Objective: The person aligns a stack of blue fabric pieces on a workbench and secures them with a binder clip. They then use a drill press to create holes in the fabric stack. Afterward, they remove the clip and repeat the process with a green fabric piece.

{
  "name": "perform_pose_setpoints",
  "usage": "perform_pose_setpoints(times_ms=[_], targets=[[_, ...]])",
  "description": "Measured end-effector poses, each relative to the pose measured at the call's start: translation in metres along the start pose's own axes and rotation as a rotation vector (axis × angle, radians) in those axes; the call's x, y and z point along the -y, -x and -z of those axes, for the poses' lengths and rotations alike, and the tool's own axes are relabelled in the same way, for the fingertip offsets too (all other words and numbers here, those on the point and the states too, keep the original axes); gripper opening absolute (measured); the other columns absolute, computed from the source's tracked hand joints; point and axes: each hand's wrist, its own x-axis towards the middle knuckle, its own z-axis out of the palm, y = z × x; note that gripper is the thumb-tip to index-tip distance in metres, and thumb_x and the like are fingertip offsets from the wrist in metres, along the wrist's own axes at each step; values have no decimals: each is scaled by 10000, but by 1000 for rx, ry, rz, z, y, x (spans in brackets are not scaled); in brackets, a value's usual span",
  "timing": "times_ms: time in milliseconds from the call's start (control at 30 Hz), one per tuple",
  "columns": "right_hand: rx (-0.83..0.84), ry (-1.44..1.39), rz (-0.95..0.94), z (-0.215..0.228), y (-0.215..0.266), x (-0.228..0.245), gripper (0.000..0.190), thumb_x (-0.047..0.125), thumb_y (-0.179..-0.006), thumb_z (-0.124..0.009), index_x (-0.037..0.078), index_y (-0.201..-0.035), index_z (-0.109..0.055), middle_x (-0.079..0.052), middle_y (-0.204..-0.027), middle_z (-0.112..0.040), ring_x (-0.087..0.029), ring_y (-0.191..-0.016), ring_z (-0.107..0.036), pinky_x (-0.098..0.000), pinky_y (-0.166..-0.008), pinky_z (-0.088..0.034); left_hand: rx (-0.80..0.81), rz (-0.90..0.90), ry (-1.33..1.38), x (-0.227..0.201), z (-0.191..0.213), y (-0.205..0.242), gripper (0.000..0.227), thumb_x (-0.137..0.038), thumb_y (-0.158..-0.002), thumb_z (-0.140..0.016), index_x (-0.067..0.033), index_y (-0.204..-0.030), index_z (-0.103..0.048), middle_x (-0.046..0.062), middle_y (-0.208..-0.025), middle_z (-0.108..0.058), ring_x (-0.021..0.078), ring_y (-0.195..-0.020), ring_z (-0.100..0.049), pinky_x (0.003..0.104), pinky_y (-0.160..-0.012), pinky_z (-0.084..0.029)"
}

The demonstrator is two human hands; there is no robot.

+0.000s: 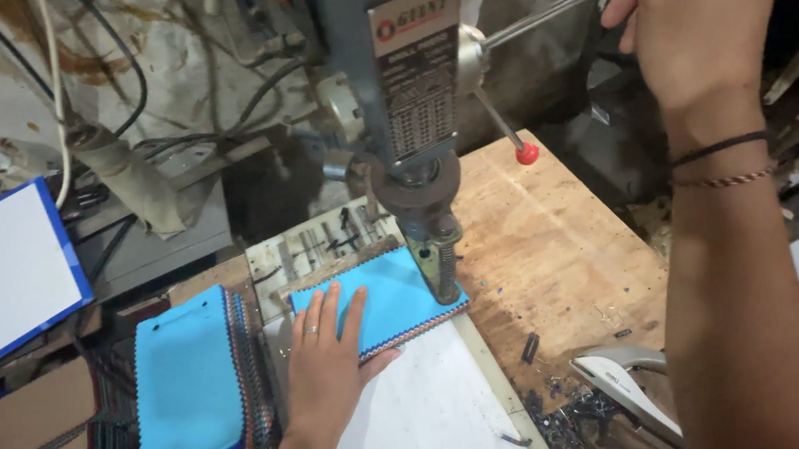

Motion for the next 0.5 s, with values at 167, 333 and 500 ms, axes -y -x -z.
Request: perform_pose_setpoints(times_ms=[167,333,500], targets=[[-61,35,42,0,6,-7,353,192,-1137,-466,99,-896,-706,-15,-632,-694,-57,-466,-613,-206,-444,-416,3,23,64,-1,1,0,975,-750,-773,-725,-204,-1539,-467,133,-1581,-449,344,-1480,-402,547,-1160,-363],[-109,-27,-11,-3,12,-8,344,233,-1101,-488,121,-881,-728,-1,-591,-682,-56,-428,-590,-215,-426,-425,-4,10,60,-3,8,-3,975,-787,-778,-673,-232,-1541,-428,125,-1588,-444,363,-1486,-405,551,-1132,-385],[-97,-38,32,2,24,-2,392,263,-1115,-450,99,-870,-708,18,-586,-662,-59,-437,-566,-226,-483,-453,36,18,91,-6,17,-6,902,-807,-844,-511,-221,-1524,-424,155,-1561,-464,403,-1462,-424,554,-1135,-377]])
